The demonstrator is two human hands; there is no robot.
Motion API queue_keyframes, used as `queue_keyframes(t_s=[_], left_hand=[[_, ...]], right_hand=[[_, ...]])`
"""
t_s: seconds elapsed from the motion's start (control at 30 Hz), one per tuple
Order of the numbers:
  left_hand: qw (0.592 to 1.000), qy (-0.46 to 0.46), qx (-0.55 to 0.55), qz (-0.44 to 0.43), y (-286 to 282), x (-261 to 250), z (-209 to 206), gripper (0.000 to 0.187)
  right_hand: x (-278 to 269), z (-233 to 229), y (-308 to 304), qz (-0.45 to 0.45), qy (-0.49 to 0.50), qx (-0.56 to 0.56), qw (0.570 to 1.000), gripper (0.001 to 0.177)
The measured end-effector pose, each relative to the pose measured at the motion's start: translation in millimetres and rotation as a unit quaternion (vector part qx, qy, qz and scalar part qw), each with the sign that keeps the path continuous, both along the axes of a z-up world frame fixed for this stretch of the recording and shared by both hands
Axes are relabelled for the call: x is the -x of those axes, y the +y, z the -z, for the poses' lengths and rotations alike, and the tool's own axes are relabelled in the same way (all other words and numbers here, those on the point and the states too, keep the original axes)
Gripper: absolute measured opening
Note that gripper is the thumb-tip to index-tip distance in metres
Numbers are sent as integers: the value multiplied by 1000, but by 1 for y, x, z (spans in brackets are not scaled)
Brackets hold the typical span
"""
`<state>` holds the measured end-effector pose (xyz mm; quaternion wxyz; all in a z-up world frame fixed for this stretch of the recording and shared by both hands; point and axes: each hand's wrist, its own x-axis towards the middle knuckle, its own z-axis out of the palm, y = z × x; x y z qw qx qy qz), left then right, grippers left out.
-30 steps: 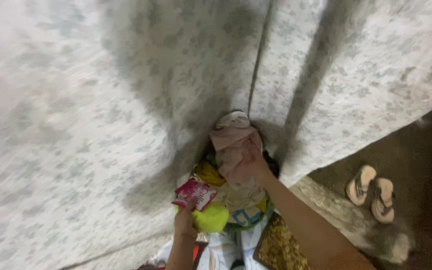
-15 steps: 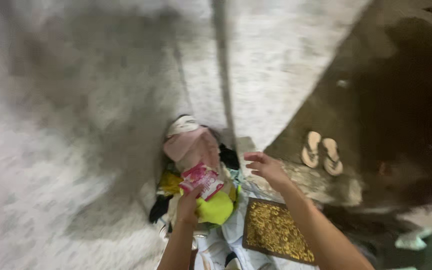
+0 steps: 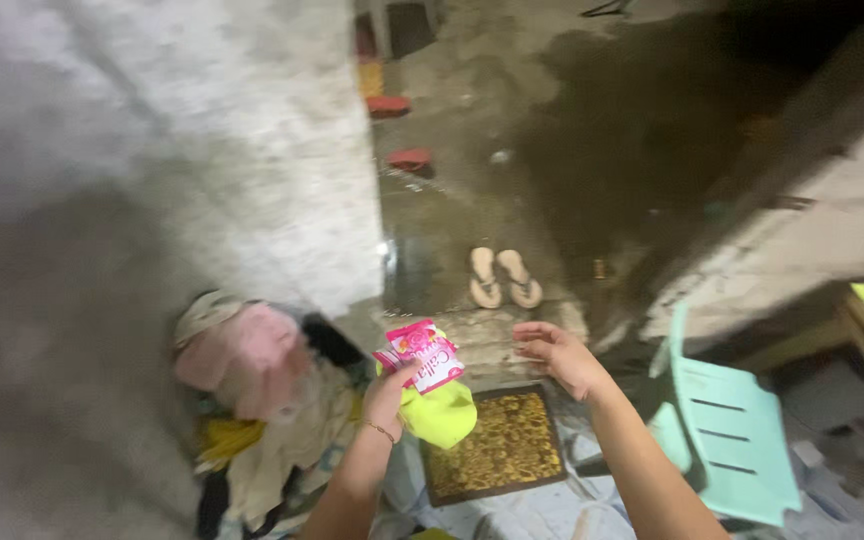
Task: The person wipes a green plastic chair with a yellow cloth, then picks up a pink snack packet and a white cloth. They walk to a kitchen sink area, place the items down, and open an orange snack packet. The person then washes their hands under running water.
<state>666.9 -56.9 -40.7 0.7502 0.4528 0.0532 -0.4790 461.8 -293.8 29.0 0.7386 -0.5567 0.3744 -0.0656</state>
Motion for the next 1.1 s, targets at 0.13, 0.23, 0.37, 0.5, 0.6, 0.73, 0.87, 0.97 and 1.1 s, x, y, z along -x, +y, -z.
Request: queue_keyframes(t_s=[0.13, 0.23, 0.37, 0.5, 0.6, 0.73, 0.87, 0.97, 1.1], left_hand=[[998, -9, -13, 55, -44, 48, -18, 34], [996, -9, -19, 86, -75, 86, -30, 33], [991, -3, -36, 128, -117, 139, -43, 30], [988, -5, 7, 156, -164, 203, -55, 32], [982, -6, 9, 190, -203, 252, -64, 32], [966, 5, 14, 258, -255, 317, -74, 32], [945, 20, 25, 327, -300, 378, -79, 32], [928, 31, 30, 370, -333, 419, -80, 32], [898, 35, 25, 438, -379, 470, -76, 32]], right_hand=[[73, -4, -25, 53, -16, -5, 998, 40], [128, -11, -40, 94, -8, 0, 996, 39], [199, -23, -61, 113, -16, 6, 993, 39], [276, -34, -85, 150, -8, 13, 989, 36], [335, -40, -105, 184, -1, 25, 983, 35], [418, -43, -122, 250, 6, 22, 968, 36], [490, -36, -130, 317, -23, 7, 948, 38], [533, -26, -131, 366, -44, -11, 930, 37], [586, -12, -136, 407, -54, -13, 912, 36]])
